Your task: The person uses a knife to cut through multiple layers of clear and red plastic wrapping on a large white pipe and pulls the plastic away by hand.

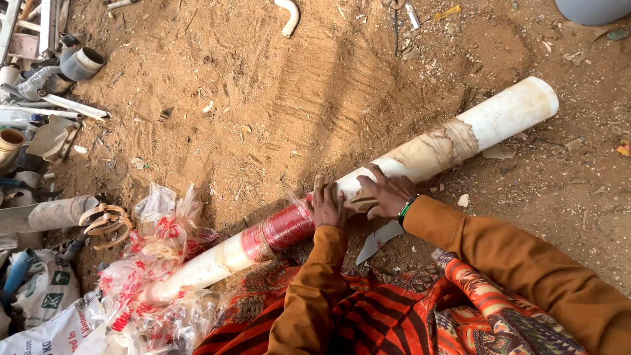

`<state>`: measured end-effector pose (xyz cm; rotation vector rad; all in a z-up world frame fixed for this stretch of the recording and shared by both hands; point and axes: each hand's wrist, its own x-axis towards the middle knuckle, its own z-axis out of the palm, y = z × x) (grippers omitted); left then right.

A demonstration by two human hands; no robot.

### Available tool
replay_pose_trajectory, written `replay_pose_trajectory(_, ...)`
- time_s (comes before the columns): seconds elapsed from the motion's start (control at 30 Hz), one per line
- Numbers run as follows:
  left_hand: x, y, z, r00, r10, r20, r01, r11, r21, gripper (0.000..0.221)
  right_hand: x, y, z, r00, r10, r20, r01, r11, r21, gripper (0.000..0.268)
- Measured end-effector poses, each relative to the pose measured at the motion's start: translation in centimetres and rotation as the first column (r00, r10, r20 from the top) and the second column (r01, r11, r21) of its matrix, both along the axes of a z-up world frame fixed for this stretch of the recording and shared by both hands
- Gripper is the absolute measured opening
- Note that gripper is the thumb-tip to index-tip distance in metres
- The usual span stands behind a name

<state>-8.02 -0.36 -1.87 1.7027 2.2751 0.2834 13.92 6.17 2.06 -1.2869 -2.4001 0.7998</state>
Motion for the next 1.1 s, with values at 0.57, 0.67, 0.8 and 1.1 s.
replay_pose_trajectory(0.57, 6.6, 3.2, 5.9, 0.972, -0.162, -0.172, 0.087, 0.923, -0.375, 0.138, 0.6, 6.7, -6.8, 0.772, -0.584, -0.253, 0.079, 0.482, -0.873, 0.039)
replay_pose_trajectory(0.67, 5.8, 4.1, 5.2, 0.966, -0.204, -0.158, 0.120, 0.897, -0.425, 0.140, -0.7, 4.1, -6.0, 0.812, -0.552, -0.190, 0.234, 0.606, -0.760, 0.039)
replay_pose_trajectory(0.8, 4.9, 4.0, 3.9, 0.931, -0.318, -0.181, 0.247, 0.912, -0.328, 0.138, -1.1, -0.5, -4.6, 0.821, -0.375, -0.432, 0.314, 0.926, -0.208, 0.027)
replay_pose_trajectory(1.1, 3.4, 4.6, 1.5, 0.911, -0.402, -0.091, 0.368, 0.892, -0.260, 0.121, 2.7, -6.7, -0.1, 0.853, -0.238, -0.465, 0.207, 0.971, -0.117, 0.024)
